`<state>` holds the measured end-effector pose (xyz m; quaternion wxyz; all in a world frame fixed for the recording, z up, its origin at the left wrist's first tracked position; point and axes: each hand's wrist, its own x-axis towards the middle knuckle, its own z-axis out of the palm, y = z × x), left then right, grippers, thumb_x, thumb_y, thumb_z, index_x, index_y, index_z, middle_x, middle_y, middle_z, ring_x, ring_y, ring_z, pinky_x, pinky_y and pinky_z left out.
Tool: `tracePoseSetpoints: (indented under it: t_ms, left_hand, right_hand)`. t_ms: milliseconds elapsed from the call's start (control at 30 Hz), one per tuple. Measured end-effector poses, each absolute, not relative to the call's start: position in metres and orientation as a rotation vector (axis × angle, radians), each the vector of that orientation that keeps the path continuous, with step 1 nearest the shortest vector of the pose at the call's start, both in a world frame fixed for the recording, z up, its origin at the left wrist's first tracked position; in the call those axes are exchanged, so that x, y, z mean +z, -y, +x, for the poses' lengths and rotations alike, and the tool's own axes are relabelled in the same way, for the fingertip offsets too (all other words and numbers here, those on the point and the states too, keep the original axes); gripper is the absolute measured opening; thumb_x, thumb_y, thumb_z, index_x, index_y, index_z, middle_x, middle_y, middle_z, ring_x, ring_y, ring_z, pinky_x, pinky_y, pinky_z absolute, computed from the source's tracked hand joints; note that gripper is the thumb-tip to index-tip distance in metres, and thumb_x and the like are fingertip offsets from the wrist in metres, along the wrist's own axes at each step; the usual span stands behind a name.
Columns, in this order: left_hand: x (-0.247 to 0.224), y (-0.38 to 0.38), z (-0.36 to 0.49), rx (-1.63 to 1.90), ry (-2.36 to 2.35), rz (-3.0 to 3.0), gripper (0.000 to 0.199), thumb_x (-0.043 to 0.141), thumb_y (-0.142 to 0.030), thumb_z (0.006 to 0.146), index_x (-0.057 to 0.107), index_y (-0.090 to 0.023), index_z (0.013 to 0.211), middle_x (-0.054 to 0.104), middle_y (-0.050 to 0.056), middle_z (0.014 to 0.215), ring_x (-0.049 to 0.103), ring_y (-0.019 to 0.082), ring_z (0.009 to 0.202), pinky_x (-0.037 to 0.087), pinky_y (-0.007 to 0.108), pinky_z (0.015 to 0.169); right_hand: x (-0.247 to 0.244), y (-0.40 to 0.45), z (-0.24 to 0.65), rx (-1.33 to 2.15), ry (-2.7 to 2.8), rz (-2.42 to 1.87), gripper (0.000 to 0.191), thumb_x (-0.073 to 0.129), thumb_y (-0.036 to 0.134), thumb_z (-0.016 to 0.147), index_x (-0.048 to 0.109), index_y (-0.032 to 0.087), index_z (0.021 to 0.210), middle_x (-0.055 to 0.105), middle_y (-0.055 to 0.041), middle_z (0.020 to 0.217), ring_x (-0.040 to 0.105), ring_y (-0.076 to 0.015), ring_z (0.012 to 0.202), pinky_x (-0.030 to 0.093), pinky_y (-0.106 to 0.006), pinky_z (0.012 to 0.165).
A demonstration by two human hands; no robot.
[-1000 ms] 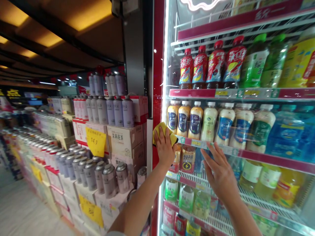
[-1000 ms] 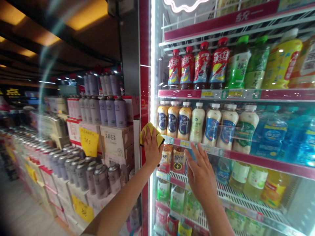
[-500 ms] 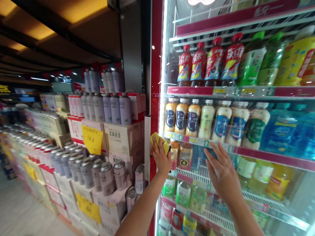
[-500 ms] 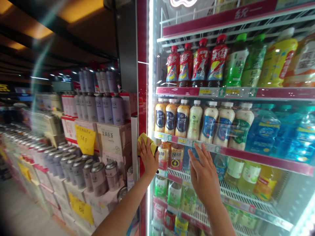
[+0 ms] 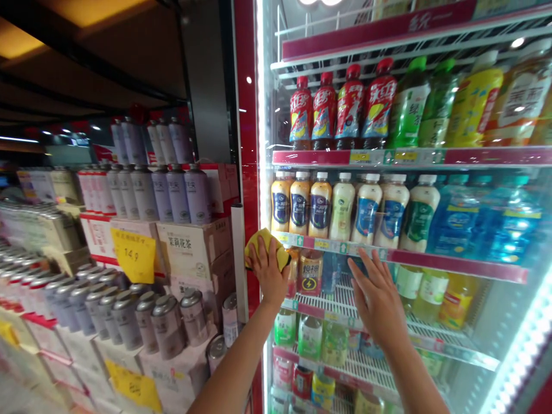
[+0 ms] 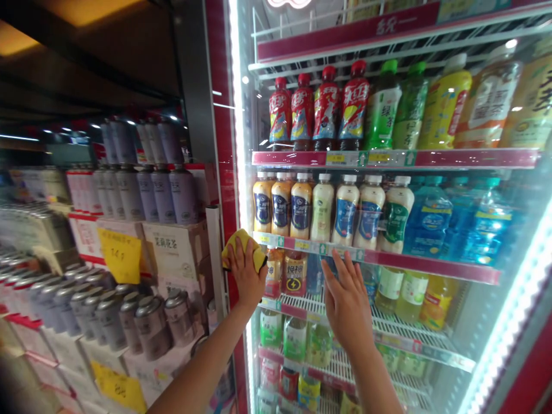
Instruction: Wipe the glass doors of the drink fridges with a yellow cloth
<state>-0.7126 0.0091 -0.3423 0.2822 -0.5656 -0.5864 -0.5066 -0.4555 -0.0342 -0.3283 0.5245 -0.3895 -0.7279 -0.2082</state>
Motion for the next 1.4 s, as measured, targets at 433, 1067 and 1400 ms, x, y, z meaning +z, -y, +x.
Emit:
tracePoseSetpoints:
  t_ms: [433,1067,1400]
  left_hand:
    - [-0.364,-0.009,-0.669,-1.112,1.295,-1.800,0.058,0.063,-0.031,0.092,0.053,-0.032,0.150,0.047,0.006,0.161,0.012,0.034,0.161,0.006,0.064,0.129]
    - [-0.325,-0.011,-0.582,-1.132,1.234,-1.741,0.071,0.066,-0.028,0.091,0.041,-0.032,0.158,0.037,0.006,0.167,0.008,0.034,0.161,0.006,0.066,0.129]
    - [-0.365,0.000,-0.524,-0.955,0.926,-1.901,0.073,0.076,-0.036,0.086,0.047,-0.039,0.153,0.049,0.000,0.159,0.026,0.027,0.158,0.012,0.055,0.132]
  right_hand:
    - [-0.335,0.035,-0.427,-0.503,1.797,-1.033,0.054,0.043,0.010,0.100,0.054,0.028,0.150,0.048,-0.0070,0.160,0.030,-0.0292,0.155,0.036,-0.063,0.123]
    - [-0.343,0.039,-0.352,-0.523,1.708,-1.037,0.061,0.044,0.014,0.102,0.039,0.032,0.159,0.051,-0.0058,0.158,0.033,-0.0301,0.154,0.043,-0.066,0.118]
    - [-0.355,0.046,-0.306,-0.571,1.716,-1.071,0.061,0.045,0.015,0.103,0.035,0.034,0.160,0.050,-0.0054,0.158,0.035,-0.0312,0.153,0.049,-0.064,0.113]
